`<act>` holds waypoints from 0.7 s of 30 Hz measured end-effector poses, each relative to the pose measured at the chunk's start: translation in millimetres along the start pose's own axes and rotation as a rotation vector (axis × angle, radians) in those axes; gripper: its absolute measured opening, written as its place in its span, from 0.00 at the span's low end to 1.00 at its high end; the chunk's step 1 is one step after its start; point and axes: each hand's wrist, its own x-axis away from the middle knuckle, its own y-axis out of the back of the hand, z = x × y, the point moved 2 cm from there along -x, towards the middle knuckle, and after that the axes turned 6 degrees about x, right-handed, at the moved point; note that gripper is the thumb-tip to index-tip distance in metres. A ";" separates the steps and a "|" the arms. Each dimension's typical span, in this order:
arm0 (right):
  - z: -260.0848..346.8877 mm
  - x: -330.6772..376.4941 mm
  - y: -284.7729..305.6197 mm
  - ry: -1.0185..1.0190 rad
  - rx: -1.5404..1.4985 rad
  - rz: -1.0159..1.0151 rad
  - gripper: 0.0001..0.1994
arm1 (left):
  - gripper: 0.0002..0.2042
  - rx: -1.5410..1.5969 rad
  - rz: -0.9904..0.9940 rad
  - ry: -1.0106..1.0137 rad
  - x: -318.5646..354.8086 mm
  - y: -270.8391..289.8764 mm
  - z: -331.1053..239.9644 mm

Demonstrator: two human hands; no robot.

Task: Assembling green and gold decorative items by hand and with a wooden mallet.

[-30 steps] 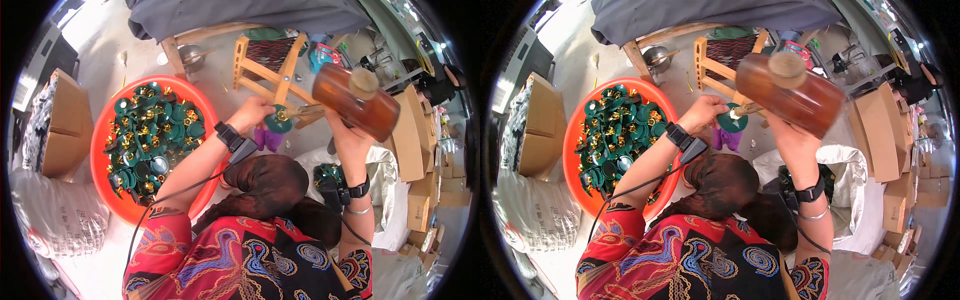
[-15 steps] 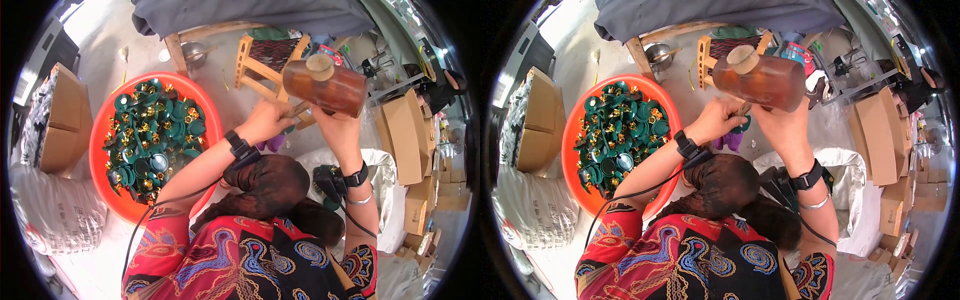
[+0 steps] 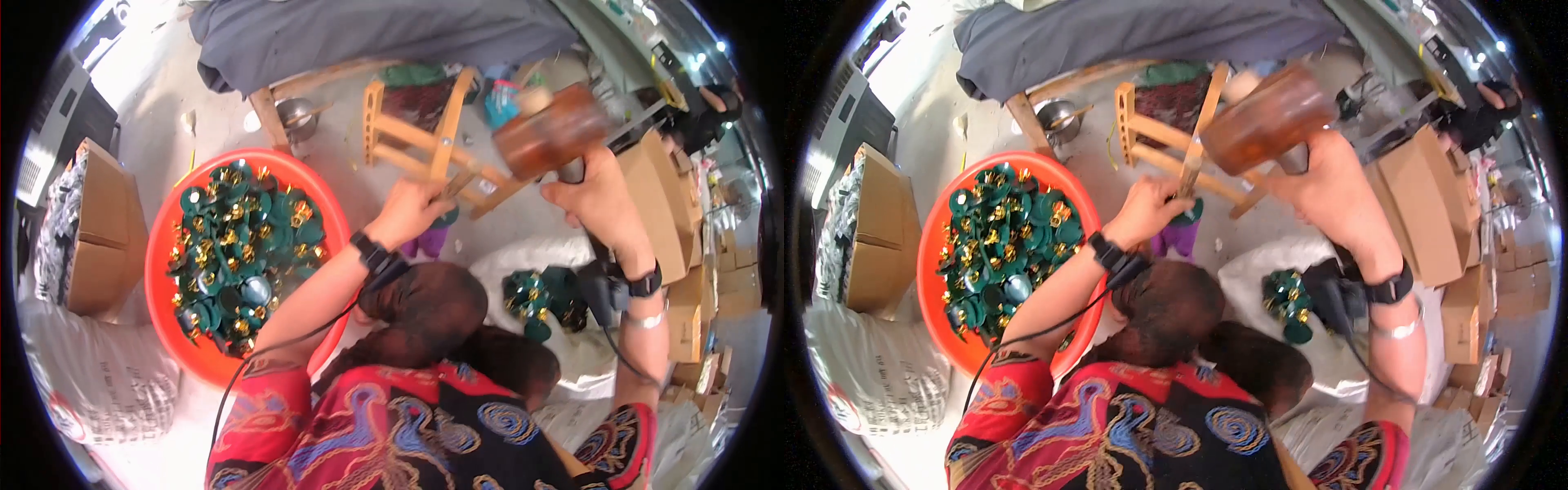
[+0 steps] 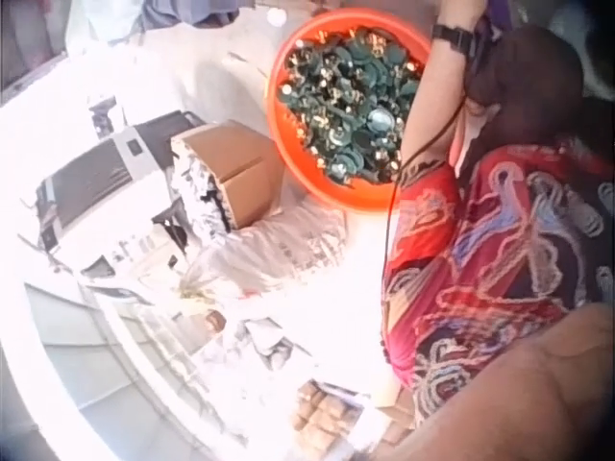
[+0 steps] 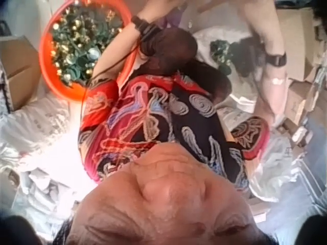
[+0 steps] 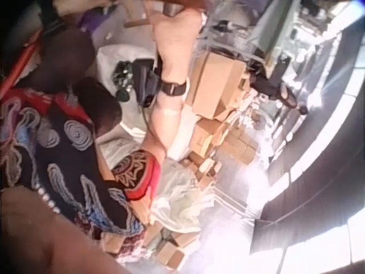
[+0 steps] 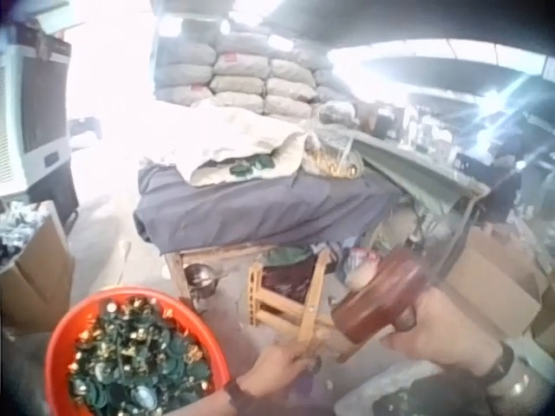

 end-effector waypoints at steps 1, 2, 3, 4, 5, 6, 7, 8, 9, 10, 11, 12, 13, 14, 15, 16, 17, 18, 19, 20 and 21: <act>5.1 -4.9 11.1 -0.048 0.258 0.112 0.17 | 0.07 0.011 -0.001 0.061 6.7 -1.1 1.1; 6.6 -7.7 16.7 -0.096 0.517 0.223 0.14 | 0.07 0.022 -0.002 0.123 11.1 -0.9 2.8; 10.7 -1.1 16.7 -0.119 0.525 0.216 0.14 | 0.07 0.029 0.021 0.116 13.2 -4.0 -2.3; 10.8 -3.0 7.7 -0.160 0.308 0.081 0.11 | 0.07 0.005 0.010 0.101 10.6 -2.1 -3.0; 11.2 -3.2 -1.7 -0.196 0.089 -0.053 0.08 | 0.07 -0.019 -0.001 0.087 8.7 -0.4 -4.1; 11.9 -3.6 -10.0 -0.197 0.094 -0.063 0.08 | 0.07 -0.020 0.005 0.078 5.1 -0.1 -8.5; 13.7 -2.2 -20.7 -0.191 0.053 -0.007 0.09 | 0.07 -0.043 0.022 0.098 5.1 0.5 -15.4; 14.2 -0.3 -31.0 -0.185 0.011 0.049 0.09 | 0.07 -0.068 0.039 0.119 4.4 0.2 -19.3; 13.3 -0.2 -42.8 -0.192 0.008 0.041 0.09 | 0.07 -0.072 0.050 0.118 5.8 1.0 -18.6; 8.6 -2.8 -55.1 -0.204 0.067 0.107 0.09 | 0.08 -0.037 0.071 0.105 5.3 0.3 -16.2; 3.3 -2.9 -63.1 -0.216 0.127 0.174 0.09 | 0.08 -0.001 0.093 0.091 4.9 -0.7 -12.9; -2.3 -2.0 -68.5 -0.220 0.125 0.168 0.09 | 0.08 -0.005 0.100 0.090 5.5 -0.7 -5.7; -5.2 -2.5 -69.5 -0.170 0.069 0.066 0.08 | 0.10 0.151 0.092 0.106 6.1 0.2 2.6; -5.6 -2.6 -67.0 -0.120 0.015 -0.037 0.08 | 0.11 0.307 0.084 0.120 5.7 1.0 11.7; -2.5 -3.6 -61.9 -0.114 0.008 -0.038 0.08 | 0.13 0.332 0.075 0.221 6.1 4.8 26.6; 1.5 -2.9 -42.9 -0.076 -0.065 -0.197 0.09 | 0.13 0.330 0.084 0.215 3.6 9.3 17.0; 4.2 0.1 -22.6 -0.036 -0.135 -0.357 0.10 | 0.12 0.461 0.053 0.312 1.2 13.5 8.2; 2.9 5.8 -7.2 -0.100 -0.203 -0.406 0.12 | 0.12 0.588 0.015 0.412 2.2 19.2 3.4; 2.3 14.3 11.7 -0.166 -0.264 -0.455 0.15 | 0.12 0.522 0.068 0.422 -1.4 24.5 5.3; 2.9 24.8 31.5 -0.193 -0.228 -0.488 0.20 | 0.12 0.524 0.077 0.413 -3.9 22.6 3.5; -3.4 37.9 52.5 -0.133 -0.064 -0.562 0.22 | 0.12 0.623 0.144 0.402 -8.5 19.3 -7.7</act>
